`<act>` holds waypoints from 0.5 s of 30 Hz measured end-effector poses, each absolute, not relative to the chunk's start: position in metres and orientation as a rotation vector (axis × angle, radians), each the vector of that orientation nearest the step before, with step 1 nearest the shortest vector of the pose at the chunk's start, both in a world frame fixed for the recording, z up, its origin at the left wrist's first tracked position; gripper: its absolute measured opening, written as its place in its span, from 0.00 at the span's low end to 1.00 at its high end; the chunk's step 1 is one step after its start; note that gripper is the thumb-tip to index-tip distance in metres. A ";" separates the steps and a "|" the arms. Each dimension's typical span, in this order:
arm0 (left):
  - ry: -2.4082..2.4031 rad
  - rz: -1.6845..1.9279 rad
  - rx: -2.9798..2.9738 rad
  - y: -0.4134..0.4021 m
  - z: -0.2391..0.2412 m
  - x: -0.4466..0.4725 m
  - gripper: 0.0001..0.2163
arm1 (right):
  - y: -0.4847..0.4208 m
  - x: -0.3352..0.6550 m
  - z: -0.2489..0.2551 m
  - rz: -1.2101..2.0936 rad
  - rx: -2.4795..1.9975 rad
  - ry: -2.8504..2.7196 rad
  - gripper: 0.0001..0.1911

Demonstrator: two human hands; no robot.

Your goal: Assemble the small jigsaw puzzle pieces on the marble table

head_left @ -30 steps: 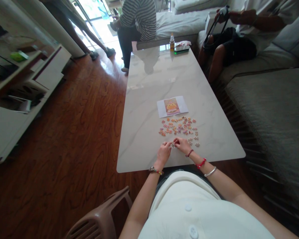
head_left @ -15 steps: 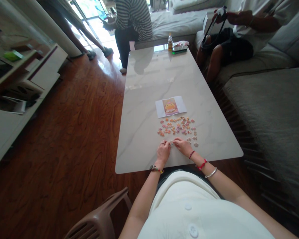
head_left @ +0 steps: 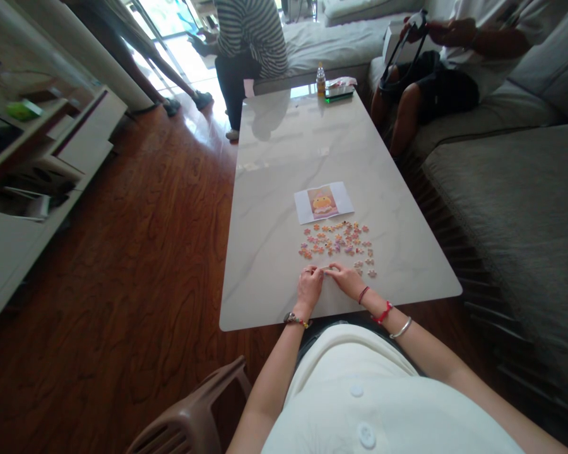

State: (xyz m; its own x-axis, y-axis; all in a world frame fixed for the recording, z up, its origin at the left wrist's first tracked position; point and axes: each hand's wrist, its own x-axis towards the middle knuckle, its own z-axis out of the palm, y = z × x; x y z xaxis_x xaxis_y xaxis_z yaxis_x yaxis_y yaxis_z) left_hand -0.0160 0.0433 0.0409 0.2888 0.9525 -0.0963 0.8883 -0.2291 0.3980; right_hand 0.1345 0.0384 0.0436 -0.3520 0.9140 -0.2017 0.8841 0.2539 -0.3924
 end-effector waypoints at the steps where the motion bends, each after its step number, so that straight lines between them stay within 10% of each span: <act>1: 1.658 0.229 2.194 0.044 0.041 -0.016 0.08 | 0.038 0.134 0.044 0.684 -1.743 -2.456 0.19; 15: 1.586 0.146 2.437 0.018 0.036 -0.015 0.17 | 0.022 0.102 0.038 0.470 -1.707 -2.582 0.19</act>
